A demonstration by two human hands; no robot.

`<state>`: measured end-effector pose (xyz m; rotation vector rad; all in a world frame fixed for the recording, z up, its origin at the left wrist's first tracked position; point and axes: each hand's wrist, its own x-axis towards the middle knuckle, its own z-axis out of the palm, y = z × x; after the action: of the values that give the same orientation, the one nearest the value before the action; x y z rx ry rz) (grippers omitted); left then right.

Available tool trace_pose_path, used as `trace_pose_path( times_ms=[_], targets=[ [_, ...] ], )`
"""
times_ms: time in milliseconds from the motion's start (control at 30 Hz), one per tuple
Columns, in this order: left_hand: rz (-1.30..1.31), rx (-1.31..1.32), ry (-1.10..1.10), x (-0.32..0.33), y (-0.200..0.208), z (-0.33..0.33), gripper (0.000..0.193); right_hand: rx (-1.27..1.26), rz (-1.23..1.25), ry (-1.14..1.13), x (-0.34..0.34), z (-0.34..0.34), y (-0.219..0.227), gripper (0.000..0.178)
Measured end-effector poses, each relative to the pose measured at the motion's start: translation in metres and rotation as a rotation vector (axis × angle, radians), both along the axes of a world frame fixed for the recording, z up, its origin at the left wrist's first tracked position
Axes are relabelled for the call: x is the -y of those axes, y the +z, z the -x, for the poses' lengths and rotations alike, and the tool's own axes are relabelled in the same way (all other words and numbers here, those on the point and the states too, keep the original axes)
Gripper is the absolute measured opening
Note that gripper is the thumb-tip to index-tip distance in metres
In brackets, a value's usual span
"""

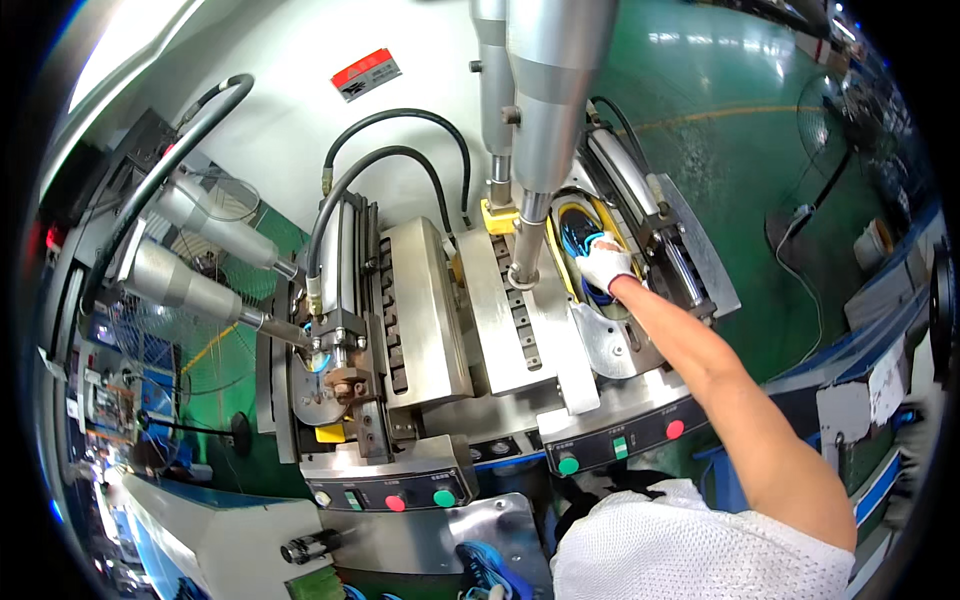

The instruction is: The person operates machinery to shape and assemble sneakers, picking shoes from a conveyor, placing them into a forming machine, and returning them to the conveyor.

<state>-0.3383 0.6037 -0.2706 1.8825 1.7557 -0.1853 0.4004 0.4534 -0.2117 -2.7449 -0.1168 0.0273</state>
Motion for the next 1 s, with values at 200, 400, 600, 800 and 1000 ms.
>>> trace_pose_path(
  times_ms=[200, 400, 600, 800, 1000],
  targets=[
    [-0.29, -0.633, -0.629, 0.043, -0.15, 0.087, 0.053, -0.096, 0.017, 0.081, -0.033, 0.007, 0.015, 0.055],
    [0.033, 0.146, 0.426, 0.035, -0.088, 0.014, 0.094, -0.136, -0.513, 0.168, 0.013, 0.135, 0.08, 0.042],
    [0.044, 0.272, 0.558, 0.027, -0.062, 0.007, 0.096, 0.164, -0.178, 0.968, -0.012, 0.369, 0.001, 0.082],
    [-0.11, 0.844, 0.343, 0.043, -0.025, 0.064, 0.077, 0.234, 0.346, 1.068, -0.009, 0.387, -0.05, 0.094],
    [-0.226, 0.485, 0.544, 0.079, -0.019, 0.118, 0.083, -0.417, 0.023, 1.208, -0.078, 0.561, -0.043, 0.103]
  ],
)
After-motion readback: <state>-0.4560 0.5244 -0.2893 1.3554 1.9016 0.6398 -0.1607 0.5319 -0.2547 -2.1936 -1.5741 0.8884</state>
